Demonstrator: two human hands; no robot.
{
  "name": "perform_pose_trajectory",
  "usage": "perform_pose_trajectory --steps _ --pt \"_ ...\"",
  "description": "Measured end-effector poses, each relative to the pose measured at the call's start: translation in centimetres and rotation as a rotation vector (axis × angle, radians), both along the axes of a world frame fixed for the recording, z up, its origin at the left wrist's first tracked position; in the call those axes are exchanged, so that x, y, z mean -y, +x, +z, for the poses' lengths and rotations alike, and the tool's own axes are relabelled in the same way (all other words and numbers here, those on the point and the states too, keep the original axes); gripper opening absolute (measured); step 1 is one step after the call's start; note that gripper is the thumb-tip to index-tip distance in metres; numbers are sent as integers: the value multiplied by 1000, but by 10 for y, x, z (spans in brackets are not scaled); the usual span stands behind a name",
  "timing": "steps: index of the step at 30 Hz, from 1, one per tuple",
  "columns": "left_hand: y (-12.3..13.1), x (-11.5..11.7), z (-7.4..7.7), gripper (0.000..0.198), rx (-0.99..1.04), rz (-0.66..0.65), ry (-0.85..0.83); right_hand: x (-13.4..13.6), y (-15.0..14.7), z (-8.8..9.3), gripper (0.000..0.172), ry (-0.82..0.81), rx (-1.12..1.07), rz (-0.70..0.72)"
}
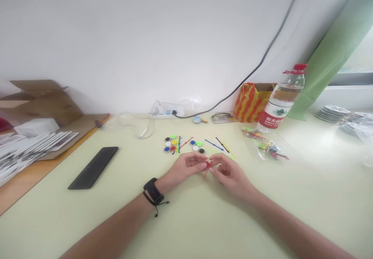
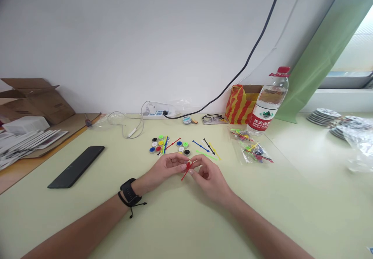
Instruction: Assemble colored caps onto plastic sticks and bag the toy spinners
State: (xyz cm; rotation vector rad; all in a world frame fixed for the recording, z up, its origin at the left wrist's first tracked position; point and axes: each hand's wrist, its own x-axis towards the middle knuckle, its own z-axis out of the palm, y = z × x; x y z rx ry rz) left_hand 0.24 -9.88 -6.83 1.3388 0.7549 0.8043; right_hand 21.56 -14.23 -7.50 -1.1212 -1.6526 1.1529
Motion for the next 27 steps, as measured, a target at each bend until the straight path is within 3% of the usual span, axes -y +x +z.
perform_pose_trajectory --steps 6,8,10,12,14,20,27 --pt "0 -1 1 39 -2 36 -12 1 3 -7 75 131 13 -91" --pt "0 -1 0 39 -2 32 -13 0 4 -7 61 146 12 -109" --pt "0 -1 -1 39 0 24 -9 -2 7 -5 26 125 45 -65" --pt "0 -1 -1 38 6 19 -2 -3 10 -1 48 95 78 12" --pt "-1 -2 -2 37 11 17 -1 -4 11 2 58 68 68 56" --pt "-1 0 0 36 -2 -5 1 -4 6 4 33 47 -32 -25" --pt "0 1 1 37 9 -20 -2 -4 3 -4 21 88 46 -15"
